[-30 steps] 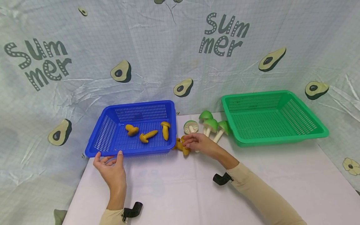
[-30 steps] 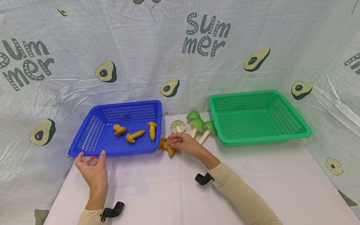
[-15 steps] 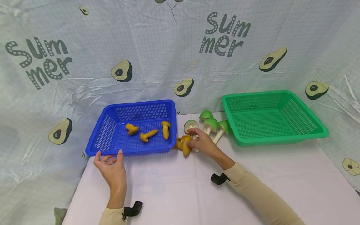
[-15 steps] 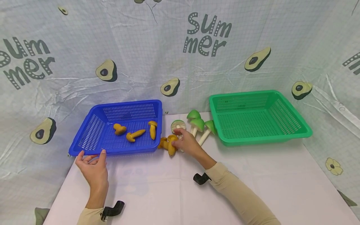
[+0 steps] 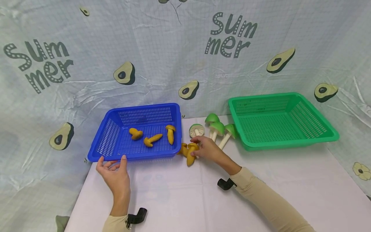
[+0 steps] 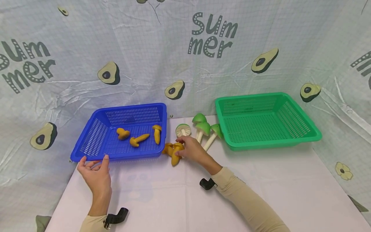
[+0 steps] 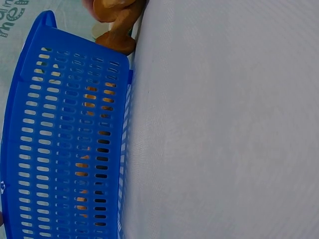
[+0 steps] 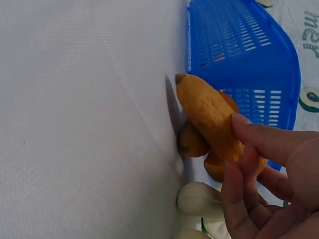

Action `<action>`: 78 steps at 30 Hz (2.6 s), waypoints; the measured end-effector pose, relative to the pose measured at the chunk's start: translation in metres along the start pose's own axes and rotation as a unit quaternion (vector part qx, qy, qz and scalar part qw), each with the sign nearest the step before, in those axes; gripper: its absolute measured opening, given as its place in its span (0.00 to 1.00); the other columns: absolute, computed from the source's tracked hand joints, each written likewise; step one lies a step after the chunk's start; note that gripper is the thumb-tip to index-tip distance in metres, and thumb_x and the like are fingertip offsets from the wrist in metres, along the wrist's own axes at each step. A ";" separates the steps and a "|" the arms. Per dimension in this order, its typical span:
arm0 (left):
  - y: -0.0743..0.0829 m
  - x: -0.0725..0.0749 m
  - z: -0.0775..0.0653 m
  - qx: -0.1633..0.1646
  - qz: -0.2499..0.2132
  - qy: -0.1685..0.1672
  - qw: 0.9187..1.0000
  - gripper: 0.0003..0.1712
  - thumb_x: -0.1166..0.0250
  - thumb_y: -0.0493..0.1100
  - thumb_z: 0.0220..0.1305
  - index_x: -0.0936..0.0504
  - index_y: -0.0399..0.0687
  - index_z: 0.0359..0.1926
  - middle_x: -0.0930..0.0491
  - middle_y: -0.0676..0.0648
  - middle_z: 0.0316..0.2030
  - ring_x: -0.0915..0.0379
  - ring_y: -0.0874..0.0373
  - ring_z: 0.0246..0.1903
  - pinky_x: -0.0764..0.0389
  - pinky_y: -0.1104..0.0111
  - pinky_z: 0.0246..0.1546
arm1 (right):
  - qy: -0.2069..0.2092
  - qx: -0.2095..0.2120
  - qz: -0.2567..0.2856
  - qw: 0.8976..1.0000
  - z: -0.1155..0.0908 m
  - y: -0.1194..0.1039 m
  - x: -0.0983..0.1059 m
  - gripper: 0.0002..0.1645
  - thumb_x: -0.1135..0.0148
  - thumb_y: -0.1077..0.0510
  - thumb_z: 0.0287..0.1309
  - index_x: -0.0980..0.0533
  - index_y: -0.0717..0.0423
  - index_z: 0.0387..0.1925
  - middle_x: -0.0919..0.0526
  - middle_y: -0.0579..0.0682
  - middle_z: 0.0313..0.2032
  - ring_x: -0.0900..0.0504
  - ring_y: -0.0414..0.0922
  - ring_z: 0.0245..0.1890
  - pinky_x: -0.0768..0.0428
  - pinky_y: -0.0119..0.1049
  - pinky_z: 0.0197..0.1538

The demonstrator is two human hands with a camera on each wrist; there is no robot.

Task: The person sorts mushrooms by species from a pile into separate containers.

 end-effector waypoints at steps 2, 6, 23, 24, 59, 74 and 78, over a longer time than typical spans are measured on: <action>0.000 0.000 0.000 0.001 0.000 0.000 1.000 0.44 0.31 0.47 0.68 0.48 0.52 0.75 0.35 0.57 0.45 0.33 0.64 0.38 0.29 0.81 0.34 | 0.000 0.000 -0.003 1.000 0.000 0.000 0.000 0.31 0.21 0.58 0.52 0.21 0.60 0.57 0.17 0.54 0.48 0.28 0.43 0.29 0.29 0.31 0.33; 0.000 0.000 0.000 0.003 0.000 -0.001 1.000 0.44 0.32 0.47 0.68 0.48 0.52 0.75 0.35 0.57 0.45 0.33 0.64 0.39 0.29 0.81 0.34 | -0.002 0.013 -0.001 1.000 0.000 0.003 0.001 0.27 0.20 0.57 0.51 0.18 0.57 0.53 0.19 0.51 0.41 0.25 0.43 0.34 0.26 0.31 0.36; 0.000 0.000 0.000 0.003 0.003 0.001 1.000 0.44 0.32 0.47 0.68 0.48 0.52 0.75 0.36 0.58 0.45 0.33 0.64 0.39 0.29 0.81 0.35 | -0.067 0.014 0.132 0.989 -0.005 0.010 0.013 0.26 0.30 0.60 0.62 0.23 0.61 0.61 0.20 0.55 0.56 0.20 0.48 0.53 0.19 0.35 0.54; 0.000 0.000 0.000 0.002 0.002 0.001 1.000 0.44 0.31 0.47 0.68 0.48 0.52 0.75 0.35 0.58 0.45 0.33 0.64 0.39 0.29 0.81 0.34 | -0.070 0.016 0.134 0.988 -0.005 0.010 0.014 0.26 0.30 0.60 0.63 0.23 0.61 0.61 0.19 0.55 0.56 0.20 0.48 0.52 0.19 0.35 0.53; 0.000 0.000 0.001 -0.001 -0.003 0.000 1.000 0.44 0.31 0.46 0.67 0.48 0.51 0.75 0.35 0.57 0.45 0.33 0.64 0.38 0.28 0.81 0.34 | -0.048 0.025 0.243 0.969 0.014 -0.023 0.040 0.27 0.29 0.50 0.63 0.25 0.55 0.60 0.20 0.56 0.54 0.14 0.52 0.48 0.14 0.45 0.48; 0.000 0.001 0.000 -0.004 -0.007 0.004 1.000 0.44 0.31 0.45 0.67 0.48 0.51 0.75 0.36 0.57 0.45 0.33 0.64 0.38 0.29 0.81 0.34 | -0.035 -0.015 0.272 0.961 0.044 -0.055 0.037 0.31 0.30 0.49 0.64 0.27 0.53 0.64 0.21 0.55 0.55 0.15 0.52 0.49 0.15 0.50 0.50; 0.000 0.002 0.000 -0.002 -0.007 0.006 1.000 0.44 0.31 0.45 0.67 0.48 0.51 0.75 0.36 0.57 0.45 0.33 0.64 0.38 0.29 0.81 0.34 | -0.038 -0.025 0.268 0.962 0.055 -0.063 0.034 0.31 0.31 0.50 0.64 0.28 0.54 0.65 0.21 0.54 0.56 0.15 0.51 0.50 0.15 0.48 0.50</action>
Point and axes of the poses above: each hand's wrist, its own z-axis towards the middle knuckle, its own x-axis out of the back of the hand, y = z × x, the point moved 4 cm from there along z, towards the middle knuckle
